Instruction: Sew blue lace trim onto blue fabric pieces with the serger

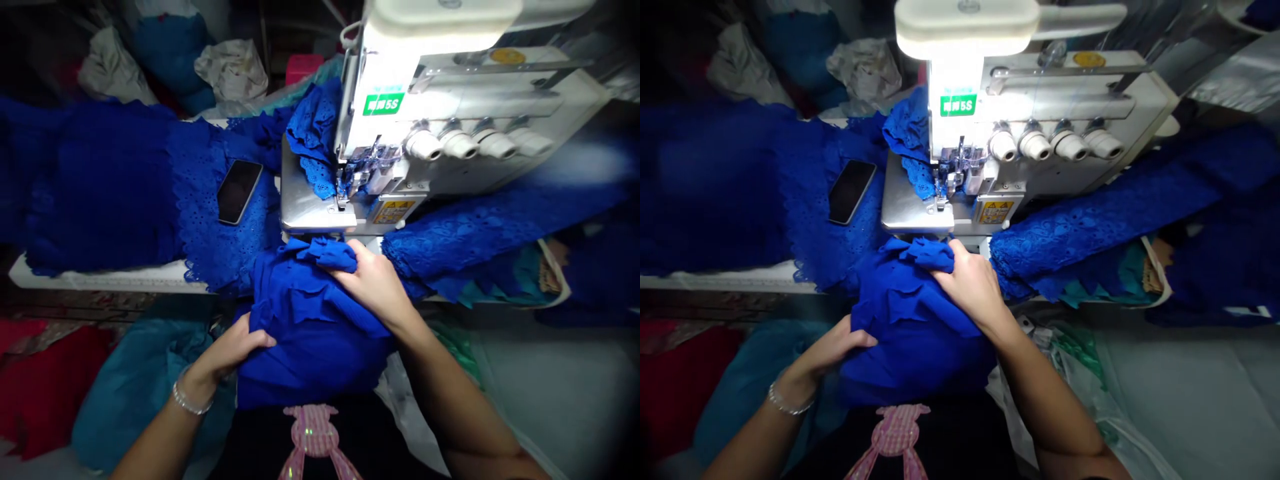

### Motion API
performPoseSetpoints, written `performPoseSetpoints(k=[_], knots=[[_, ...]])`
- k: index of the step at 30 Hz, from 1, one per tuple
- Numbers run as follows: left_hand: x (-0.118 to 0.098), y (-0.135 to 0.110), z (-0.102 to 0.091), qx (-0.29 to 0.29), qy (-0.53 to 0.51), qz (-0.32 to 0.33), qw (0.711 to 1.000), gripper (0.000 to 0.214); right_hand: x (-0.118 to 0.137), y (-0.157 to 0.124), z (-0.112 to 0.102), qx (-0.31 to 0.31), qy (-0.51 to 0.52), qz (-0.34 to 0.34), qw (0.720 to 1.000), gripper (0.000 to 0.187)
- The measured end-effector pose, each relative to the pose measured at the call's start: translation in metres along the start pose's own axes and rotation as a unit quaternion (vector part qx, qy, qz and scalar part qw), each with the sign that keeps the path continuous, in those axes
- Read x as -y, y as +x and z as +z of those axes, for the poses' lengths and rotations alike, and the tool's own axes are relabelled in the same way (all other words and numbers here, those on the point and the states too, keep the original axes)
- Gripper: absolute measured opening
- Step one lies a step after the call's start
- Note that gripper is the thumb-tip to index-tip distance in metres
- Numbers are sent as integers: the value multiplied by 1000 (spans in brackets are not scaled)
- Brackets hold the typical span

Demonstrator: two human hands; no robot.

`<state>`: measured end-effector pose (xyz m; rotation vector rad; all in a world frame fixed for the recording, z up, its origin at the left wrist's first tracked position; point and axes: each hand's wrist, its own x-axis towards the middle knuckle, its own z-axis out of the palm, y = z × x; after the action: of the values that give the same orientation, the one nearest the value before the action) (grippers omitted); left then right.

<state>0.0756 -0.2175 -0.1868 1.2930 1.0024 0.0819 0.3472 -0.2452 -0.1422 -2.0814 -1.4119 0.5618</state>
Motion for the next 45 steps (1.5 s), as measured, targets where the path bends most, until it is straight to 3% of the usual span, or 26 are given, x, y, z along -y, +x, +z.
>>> performPoseSetpoints(k=[3, 6, 8, 12, 16, 18, 20, 23, 25, 28, 30, 32, 33, 34, 36, 37, 38, 40, 42, 44, 45], knots=[[14, 10, -6, -20, 22, 21, 999, 60, -3, 7, 8, -15, -90, -1, 996, 52], [20, 2, -20, -57, 70, 38, 995, 69, -12, 11, 13, -59, -35, -74, 995, 61], [11, -15, -27, -100, 147, 67, 982, 71, -19, 12, 11, -68, 15, -97, 993, 63], [-35, -47, -20, -175, 337, 222, 898, 64, -24, 4, -7, -101, 116, -82, 985, 53], [-64, -32, 9, -75, 395, 394, 826, 52, -12, -26, -25, -162, 130, -119, 971, 29], [-64, -10, 18, -94, 435, 427, 787, 46, -8, -40, -24, -121, 125, -165, 971, 25], [-61, 9, 19, -143, 437, 447, 767, 37, -12, -46, -16, -40, 93, -212, 972, 30], [-68, 17, 11, -164, 383, 471, 778, 27, -24, -37, -1, 39, 4, -218, 975, 44], [-82, 10, 7, -165, 343, 468, 798, 25, -27, -27, 4, 29, -21, -198, 980, 46], [-108, -3, 7, -196, 298, 445, 821, 23, -12, -26, -2, -32, 46, -220, 974, 39], [-125, -7, 10, -215, 274, 450, 822, 21, 5, -37, -9, -37, 133, -237, 962, 40], [-140, -3, 11, -218, 256, 472, 815, 21, 20, -53, -14, 45, 218, -196, 955, 39], [-148, 1, 11, -215, 254, 480, 812, 20, 25, -60, -15, 118, 270, -151, 944, 35], [-155, 7, 10, -209, 257, 484, 810, 19, 27, -66, -17, 197, 326, -95, 920, 34], [-168, 21, 7, -194, 269, 474, 816, 16, 23, -71, -19, 332, 419, 11, 845, 37], [-173, 28, 6, -181, 276, 459, 825, 15, 19, -70, -20, 368, 439, 44, 818, 38], [-177, 35, 5, -163, 282, 442, 836, 15, 14, -67, -22, 373, 438, 57, 816, 38], [-182, 47, 8, -116, 297, 413, 853, 17, 5, -56, -23, 309, 385, 39, 869, 32], [-186, 53, 13, -61, 326, 402, 853, 19, 2, -42, -23, 168, 318, -1, 933, 29], [-190, 54, 17, -18, 360, 401, 842, 20, 5, -29, -22, 43, 287, -29, 956, 32], [-193, 53, 18, -6, 380, 396, 836, 19, 8, -24, -22, 19, 292, -34, 956, 29]])
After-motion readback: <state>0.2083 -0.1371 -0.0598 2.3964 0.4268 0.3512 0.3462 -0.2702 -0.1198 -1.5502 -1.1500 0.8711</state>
